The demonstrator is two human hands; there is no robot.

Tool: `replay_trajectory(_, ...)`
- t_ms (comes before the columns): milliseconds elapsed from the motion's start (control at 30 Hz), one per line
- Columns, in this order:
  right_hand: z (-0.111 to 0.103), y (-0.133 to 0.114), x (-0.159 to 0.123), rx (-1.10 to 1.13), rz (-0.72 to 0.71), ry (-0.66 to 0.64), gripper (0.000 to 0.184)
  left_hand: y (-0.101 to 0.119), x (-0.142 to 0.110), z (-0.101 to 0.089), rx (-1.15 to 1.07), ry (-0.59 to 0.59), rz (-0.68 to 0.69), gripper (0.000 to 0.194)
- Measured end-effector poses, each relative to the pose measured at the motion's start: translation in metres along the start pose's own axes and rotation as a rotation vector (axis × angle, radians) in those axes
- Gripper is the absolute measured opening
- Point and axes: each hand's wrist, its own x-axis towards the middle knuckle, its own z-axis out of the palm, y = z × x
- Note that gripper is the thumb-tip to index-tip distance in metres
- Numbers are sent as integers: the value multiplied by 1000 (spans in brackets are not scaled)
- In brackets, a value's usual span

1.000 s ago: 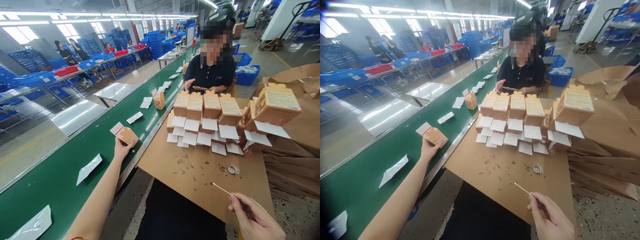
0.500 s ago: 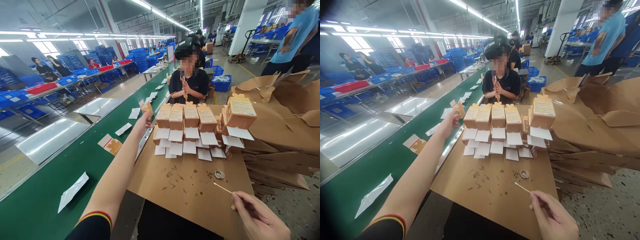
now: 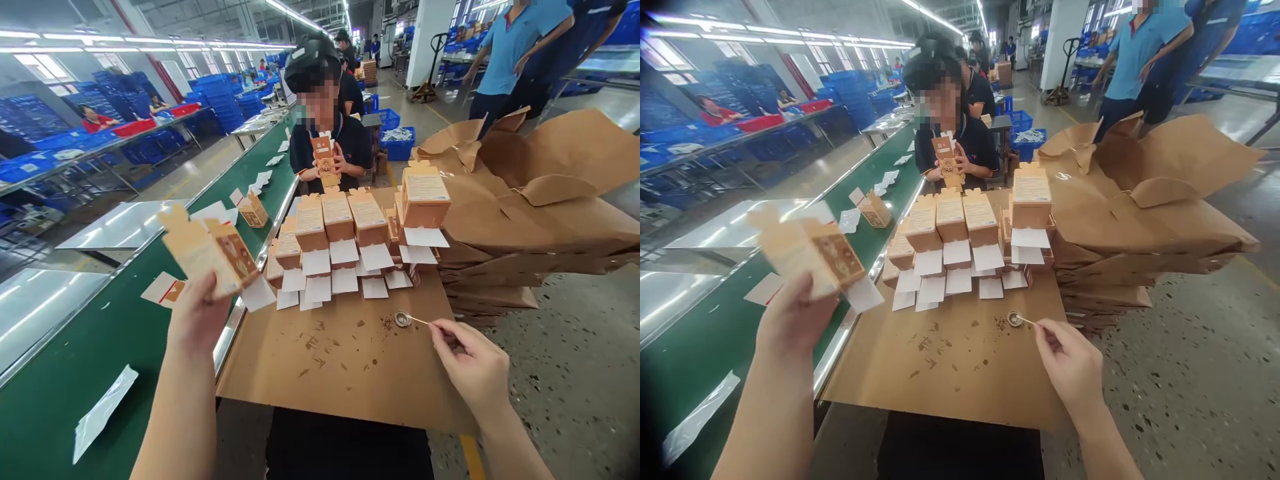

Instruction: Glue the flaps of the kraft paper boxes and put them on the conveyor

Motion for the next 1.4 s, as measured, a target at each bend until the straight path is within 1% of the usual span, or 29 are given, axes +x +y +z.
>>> replay_trajectory(67,11,5,4,-24,-9,-71,39,-17,-54,-8,-74,-80,-182,91)
replay_trajectory(133,19,10,7,-54,-5,-154,43,-42,-105,-3,-78,-147,-363,90)
replay_trajectory(167,21,12,8,-67,-4,-186,45,-55,-125,3,-63,-173,-420,87)
replay_trajectory(200,21,14,8,-76,-6,-208,46,-66,-141,10,-48,-193,-452,85)
replay_trajectory(267,17,14,8,-78,-14,-228,44,-83,-160,22,-29,-202,-464,84)
replay_trajectory(300,14,12,7,-76,-8,-213,43,-87,-162,27,-21,-193,-458,84)
replay_trajectory(367,9,1,1,-48,20,-153,37,-89,-159,30,-2,-173,-451,86)
replay_trajectory(433,13,-17,-11,52,45,-125,27,-85,-150,29,22,-181,-465,87)
replay_trajectory(467,18,-29,-20,126,43,-144,22,-83,-147,27,32,-186,-474,88)
replay_trajectory(500,27,-40,-29,207,38,-199,19,-82,-144,25,39,-191,-485,88)
replay_trajectory(533,38,-52,-38,270,16,-249,20,-81,-142,24,43,-190,-493,88)
replay_trajectory(567,50,-62,-47,309,-4,-297,23,-80,-142,24,43,-184,-500,88)
replay_trajectory(633,76,-77,-60,329,-25,-348,30,-82,-144,25,40,-170,-500,87)
replay_trajectory(733,106,-82,-69,320,-48,-392,34,-86,-149,27,52,-162,-460,85)
replay_trajectory(767,111,-81,-70,313,-54,-401,35,-88,-150,28,62,-166,-445,84)
replay_trajectory(833,115,-78,-69,302,-62,-407,36,-90,-151,28,84,-172,-422,83)
replay_trajectory(900,110,-75,-67,294,-62,-396,35,-92,-152,29,99,-173,-410,82)
replay_trajectory(967,100,-72,-64,286,-50,-368,32,-92,-155,31,113,-165,-390,81)
replay_trajectory(1133,58,-62,-57,261,7,-299,26,-92,-175,46,181,-111,-301,80)
replay_trajectory(1233,36,-58,-56,252,49,-285,24,-91,-189,53,259,-111,-296,76)
replay_trajectory(1300,27,-58,-57,255,65,-275,23,-91,-194,56,304,-129,-298,69)
replay_trajectory(1400,24,-64,-56,278,70,-257,23,-91,-196,60,328,-137,-264,63)
